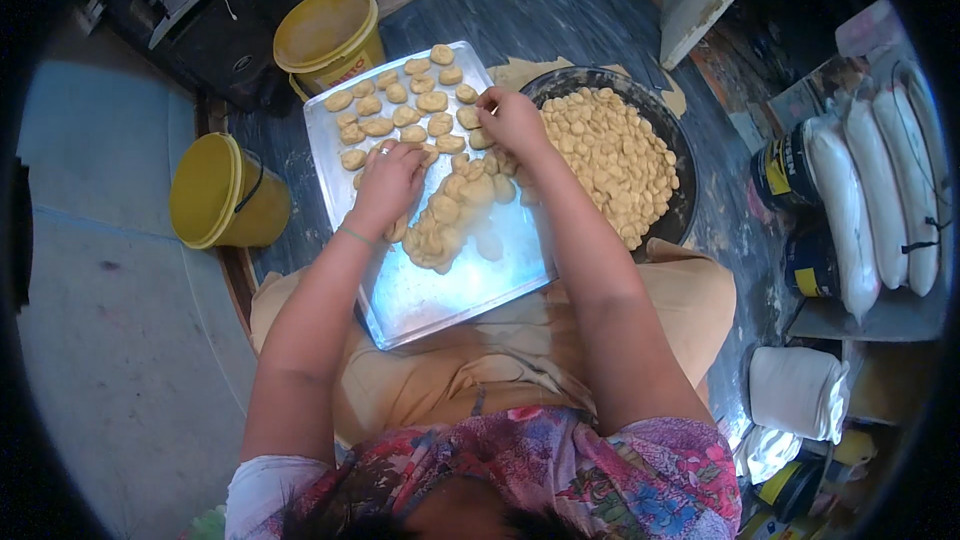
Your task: The person picks up pieces of dough from a large bin and arranges them in rows on a metal baking tray.
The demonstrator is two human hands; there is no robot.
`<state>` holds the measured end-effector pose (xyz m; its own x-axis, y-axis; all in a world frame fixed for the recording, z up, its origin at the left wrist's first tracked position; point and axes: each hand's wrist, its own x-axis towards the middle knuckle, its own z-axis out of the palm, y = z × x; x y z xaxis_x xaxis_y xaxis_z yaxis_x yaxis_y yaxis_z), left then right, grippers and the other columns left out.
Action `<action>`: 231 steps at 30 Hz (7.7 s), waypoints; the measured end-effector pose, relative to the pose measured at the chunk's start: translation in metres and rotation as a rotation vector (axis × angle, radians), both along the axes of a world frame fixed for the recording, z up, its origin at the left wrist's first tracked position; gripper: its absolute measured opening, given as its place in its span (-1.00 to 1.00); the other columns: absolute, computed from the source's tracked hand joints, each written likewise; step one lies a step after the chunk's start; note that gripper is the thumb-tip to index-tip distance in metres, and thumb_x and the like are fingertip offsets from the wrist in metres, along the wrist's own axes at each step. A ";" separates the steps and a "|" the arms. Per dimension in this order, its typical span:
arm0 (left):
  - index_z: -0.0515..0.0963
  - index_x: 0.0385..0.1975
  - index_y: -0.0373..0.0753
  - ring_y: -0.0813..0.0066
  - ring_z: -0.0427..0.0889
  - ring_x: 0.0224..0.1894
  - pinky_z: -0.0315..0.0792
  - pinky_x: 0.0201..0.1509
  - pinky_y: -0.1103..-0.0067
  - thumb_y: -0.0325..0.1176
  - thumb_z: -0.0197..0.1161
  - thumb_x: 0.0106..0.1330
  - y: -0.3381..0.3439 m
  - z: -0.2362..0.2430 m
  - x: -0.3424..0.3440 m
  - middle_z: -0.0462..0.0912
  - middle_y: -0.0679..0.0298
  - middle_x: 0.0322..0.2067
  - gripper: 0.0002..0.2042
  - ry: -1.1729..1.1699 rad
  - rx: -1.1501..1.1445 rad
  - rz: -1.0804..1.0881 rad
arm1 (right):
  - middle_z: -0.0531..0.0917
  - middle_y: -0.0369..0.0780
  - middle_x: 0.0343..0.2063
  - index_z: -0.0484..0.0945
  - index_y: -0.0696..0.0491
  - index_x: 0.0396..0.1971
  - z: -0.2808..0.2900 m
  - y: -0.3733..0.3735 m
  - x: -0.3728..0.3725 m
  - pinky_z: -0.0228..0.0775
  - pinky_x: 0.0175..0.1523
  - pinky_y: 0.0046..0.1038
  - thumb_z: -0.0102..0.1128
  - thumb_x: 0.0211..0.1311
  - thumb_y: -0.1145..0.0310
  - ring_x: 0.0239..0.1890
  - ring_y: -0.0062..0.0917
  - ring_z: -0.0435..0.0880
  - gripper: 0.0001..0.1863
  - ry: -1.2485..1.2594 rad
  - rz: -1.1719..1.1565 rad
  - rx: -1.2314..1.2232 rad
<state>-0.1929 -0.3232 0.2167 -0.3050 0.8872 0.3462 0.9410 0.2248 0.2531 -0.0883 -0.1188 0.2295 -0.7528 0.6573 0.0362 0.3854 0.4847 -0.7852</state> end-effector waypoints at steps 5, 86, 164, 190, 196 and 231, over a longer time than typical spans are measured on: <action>0.58 -0.30 -0.19 0.30 0.47 -0.08 0.27 -0.01 0.39 -0.41 0.18 0.09 0.001 0.004 -0.002 0.58 0.32 -0.25 -0.83 -0.020 0.004 -0.007 | 0.65 -0.13 -0.38 0.61 0.06 -0.29 -0.007 0.012 -0.020 0.45 -0.17 -0.40 0.21 -0.10 0.45 -0.29 -0.36 0.64 -0.73 -0.152 0.122 0.177; 0.54 -0.24 -0.32 0.09 0.51 -0.15 0.41 -0.09 0.36 -0.25 0.25 0.10 -0.059 0.047 0.067 0.52 0.07 -0.20 -0.70 -0.679 -0.373 -0.121 | 0.61 -0.25 -0.41 0.57 0.17 -0.30 0.006 -0.063 0.080 0.40 -0.21 -0.53 0.30 0.00 0.41 -0.34 -0.59 0.56 -0.76 -0.061 0.279 -0.252; 0.60 -0.22 -0.18 0.12 0.53 -0.15 0.43 -0.06 0.35 -0.43 0.18 0.13 -0.059 -0.008 -0.043 0.56 0.15 -0.26 -0.79 -0.249 0.180 0.426 | 0.67 -0.23 -0.24 0.66 -0.11 -0.24 0.019 -0.088 -0.174 0.40 -0.04 -0.39 0.19 -0.08 0.47 -0.15 -0.36 0.63 -0.68 -0.185 0.585 0.430; 0.50 -0.14 -0.23 0.08 0.56 -0.15 0.43 -0.06 0.37 -0.35 0.25 0.04 -0.094 0.050 -0.017 0.54 0.02 -0.25 -0.66 -0.635 -0.316 0.425 | 0.61 -0.12 -0.24 0.59 0.07 -0.25 0.024 -0.098 -0.009 0.43 -0.09 -0.39 0.27 -0.05 0.40 -0.20 -0.34 0.61 -0.72 -0.233 0.656 0.121; 0.52 -0.11 -0.18 0.12 0.53 -0.07 0.40 0.01 0.38 -0.32 0.33 0.02 -0.114 0.036 0.009 0.49 0.09 -0.17 -0.63 -0.551 -0.311 0.252 | 0.65 -0.14 -0.33 0.59 0.01 -0.24 0.026 -0.138 0.019 0.41 -0.06 -0.30 0.31 -0.15 0.25 -0.18 -0.25 0.61 -0.63 -0.373 0.552 0.263; 0.52 -0.20 -0.21 0.25 0.42 -0.02 0.23 0.07 0.33 -0.33 0.24 0.09 -0.069 0.007 0.039 0.50 0.23 -0.15 -0.73 0.037 0.135 0.074 | 0.63 -0.10 -0.28 0.59 0.08 -0.24 0.011 -0.082 0.068 0.45 -0.12 -0.38 0.30 -0.16 0.29 -0.18 -0.30 0.62 -0.62 -0.220 0.405 -0.026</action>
<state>-0.1542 -0.3922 0.2233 -0.3528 0.8075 0.4727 0.9323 0.2601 0.2515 -0.0203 -0.2004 0.2408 -0.9370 0.3076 -0.1655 0.3280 0.6121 -0.7196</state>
